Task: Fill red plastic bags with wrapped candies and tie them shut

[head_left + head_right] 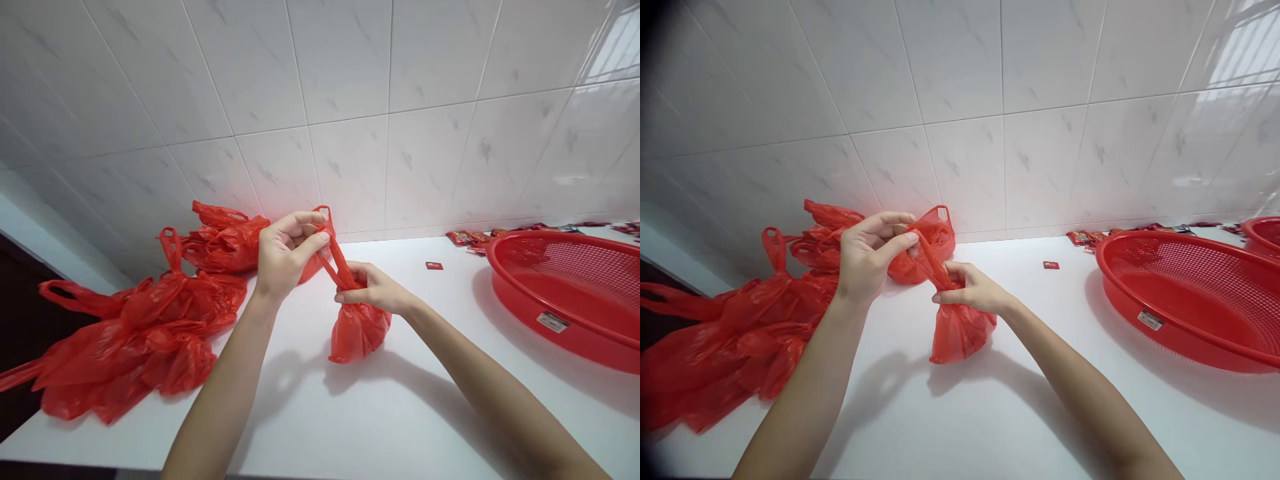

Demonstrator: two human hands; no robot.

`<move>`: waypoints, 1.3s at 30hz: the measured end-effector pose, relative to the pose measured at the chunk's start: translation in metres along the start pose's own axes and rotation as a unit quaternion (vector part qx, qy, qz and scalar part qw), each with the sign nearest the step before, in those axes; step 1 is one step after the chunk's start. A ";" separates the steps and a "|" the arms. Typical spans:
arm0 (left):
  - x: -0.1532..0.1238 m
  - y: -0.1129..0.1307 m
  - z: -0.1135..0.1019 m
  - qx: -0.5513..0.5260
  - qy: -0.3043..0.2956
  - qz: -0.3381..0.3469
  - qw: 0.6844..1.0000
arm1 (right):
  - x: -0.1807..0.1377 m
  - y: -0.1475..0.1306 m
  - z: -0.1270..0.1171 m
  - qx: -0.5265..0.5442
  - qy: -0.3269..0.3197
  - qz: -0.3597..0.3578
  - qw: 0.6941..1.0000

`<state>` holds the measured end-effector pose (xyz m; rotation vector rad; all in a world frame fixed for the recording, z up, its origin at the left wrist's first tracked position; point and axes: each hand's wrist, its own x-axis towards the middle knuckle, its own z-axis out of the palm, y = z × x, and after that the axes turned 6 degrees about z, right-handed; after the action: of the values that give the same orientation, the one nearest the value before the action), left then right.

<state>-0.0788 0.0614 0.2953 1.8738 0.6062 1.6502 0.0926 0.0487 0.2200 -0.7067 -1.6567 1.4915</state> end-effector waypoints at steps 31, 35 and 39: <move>-0.012 -0.020 0.001 -0.019 -0.035 -0.119 0.992 | -0.005 -0.008 -0.012 0.059 0.122 -0.046 0.990; -0.013 -0.018 0.006 -0.039 -0.070 -0.102 0.991 | -0.007 -0.009 -0.012 0.029 0.107 -0.030 0.993; -0.015 -0.011 0.011 -0.063 -0.073 -0.088 0.991 | -0.009 -0.012 -0.008 -0.026 0.057 -0.008 0.998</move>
<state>-0.0692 0.0587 0.2760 1.7777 0.5760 1.3933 0.1055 0.0440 0.2301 -0.7905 -1.6168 1.3749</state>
